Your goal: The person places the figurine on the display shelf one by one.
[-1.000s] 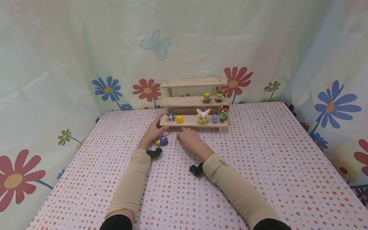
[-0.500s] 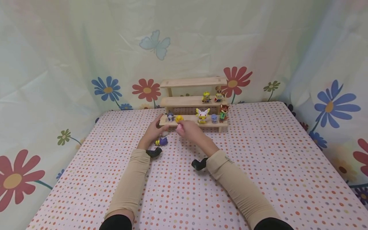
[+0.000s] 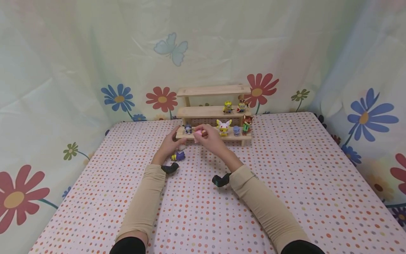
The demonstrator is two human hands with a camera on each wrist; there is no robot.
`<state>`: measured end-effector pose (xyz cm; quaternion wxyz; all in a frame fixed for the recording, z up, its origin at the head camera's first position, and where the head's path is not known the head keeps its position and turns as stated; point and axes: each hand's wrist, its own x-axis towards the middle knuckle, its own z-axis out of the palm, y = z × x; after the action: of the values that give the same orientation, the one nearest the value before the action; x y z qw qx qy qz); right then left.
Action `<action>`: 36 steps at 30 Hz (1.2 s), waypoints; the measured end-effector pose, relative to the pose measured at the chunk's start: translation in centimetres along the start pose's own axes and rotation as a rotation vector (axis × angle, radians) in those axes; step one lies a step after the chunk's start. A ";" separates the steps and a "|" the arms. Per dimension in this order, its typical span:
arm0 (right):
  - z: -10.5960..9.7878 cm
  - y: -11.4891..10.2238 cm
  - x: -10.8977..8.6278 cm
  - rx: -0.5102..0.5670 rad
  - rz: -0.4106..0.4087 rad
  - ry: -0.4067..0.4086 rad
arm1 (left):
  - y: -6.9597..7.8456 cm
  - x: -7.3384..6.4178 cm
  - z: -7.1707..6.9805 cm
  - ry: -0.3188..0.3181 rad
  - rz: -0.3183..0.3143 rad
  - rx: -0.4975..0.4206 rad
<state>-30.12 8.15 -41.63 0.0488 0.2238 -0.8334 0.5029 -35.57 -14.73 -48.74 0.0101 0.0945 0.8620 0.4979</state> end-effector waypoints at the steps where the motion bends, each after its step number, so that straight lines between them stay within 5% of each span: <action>1: 0.0 0.0 0.0 0.005 0.008 0.002 | 0.0 0.0 0.0 0.000 0.002 -0.003; 8: -0.3 0.0 -0.2 -0.038 -0.009 -0.004 | 0.0 -0.1 0.0 -0.001 0.008 0.003; 21: -0.4 0.5 0.1 0.177 0.114 -0.025 | 0.0 -0.1 0.0 0.006 0.003 0.015; 36: -0.6 0.4 0.0 0.059 0.044 0.071 | 0.0 0.0 0.0 0.001 0.014 0.008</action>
<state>-30.36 8.79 -41.65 0.0605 0.1888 -0.8208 0.5357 -35.53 -14.79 -48.76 0.0057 0.1001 0.8634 0.4944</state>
